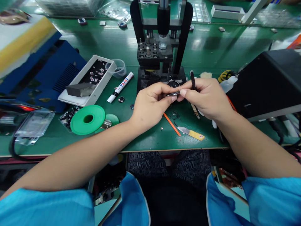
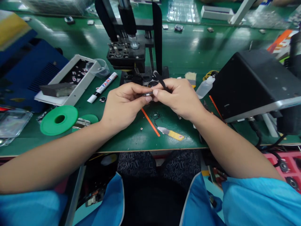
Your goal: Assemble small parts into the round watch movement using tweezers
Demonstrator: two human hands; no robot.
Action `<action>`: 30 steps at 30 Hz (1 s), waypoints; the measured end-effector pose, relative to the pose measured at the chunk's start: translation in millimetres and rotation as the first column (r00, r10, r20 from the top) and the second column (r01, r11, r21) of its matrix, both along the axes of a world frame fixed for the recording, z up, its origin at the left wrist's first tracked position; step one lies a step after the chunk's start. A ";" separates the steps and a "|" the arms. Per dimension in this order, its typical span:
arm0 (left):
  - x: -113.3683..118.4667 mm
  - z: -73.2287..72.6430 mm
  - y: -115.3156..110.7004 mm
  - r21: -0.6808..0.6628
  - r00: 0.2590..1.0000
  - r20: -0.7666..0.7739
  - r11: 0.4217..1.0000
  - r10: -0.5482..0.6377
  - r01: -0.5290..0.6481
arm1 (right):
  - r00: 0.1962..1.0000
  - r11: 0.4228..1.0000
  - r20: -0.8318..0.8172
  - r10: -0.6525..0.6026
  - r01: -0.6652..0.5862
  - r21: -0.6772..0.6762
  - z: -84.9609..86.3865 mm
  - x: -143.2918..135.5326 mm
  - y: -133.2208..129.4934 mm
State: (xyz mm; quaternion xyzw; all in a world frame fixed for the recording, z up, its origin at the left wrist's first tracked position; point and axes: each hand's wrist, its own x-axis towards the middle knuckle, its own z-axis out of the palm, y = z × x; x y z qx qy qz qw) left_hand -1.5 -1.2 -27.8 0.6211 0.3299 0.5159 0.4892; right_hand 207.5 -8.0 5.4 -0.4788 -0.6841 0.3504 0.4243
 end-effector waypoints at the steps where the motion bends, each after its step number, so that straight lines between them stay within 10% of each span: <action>1: 0.1 0.2 -0.2 0.002 1.000 -0.002 1.000 0.001 -0.001 | 1.000 1.000 -0.008 0.001 -0.001 -0.006 -0.2 -0.1 0.1; 30: 0.3 0.3 -1.3 -0.046 1.000 0.002 0.999 -0.002 0.002 | 0.999 0.999 -0.046 -0.004 0.003 -0.035 -2.1 0.5 1.9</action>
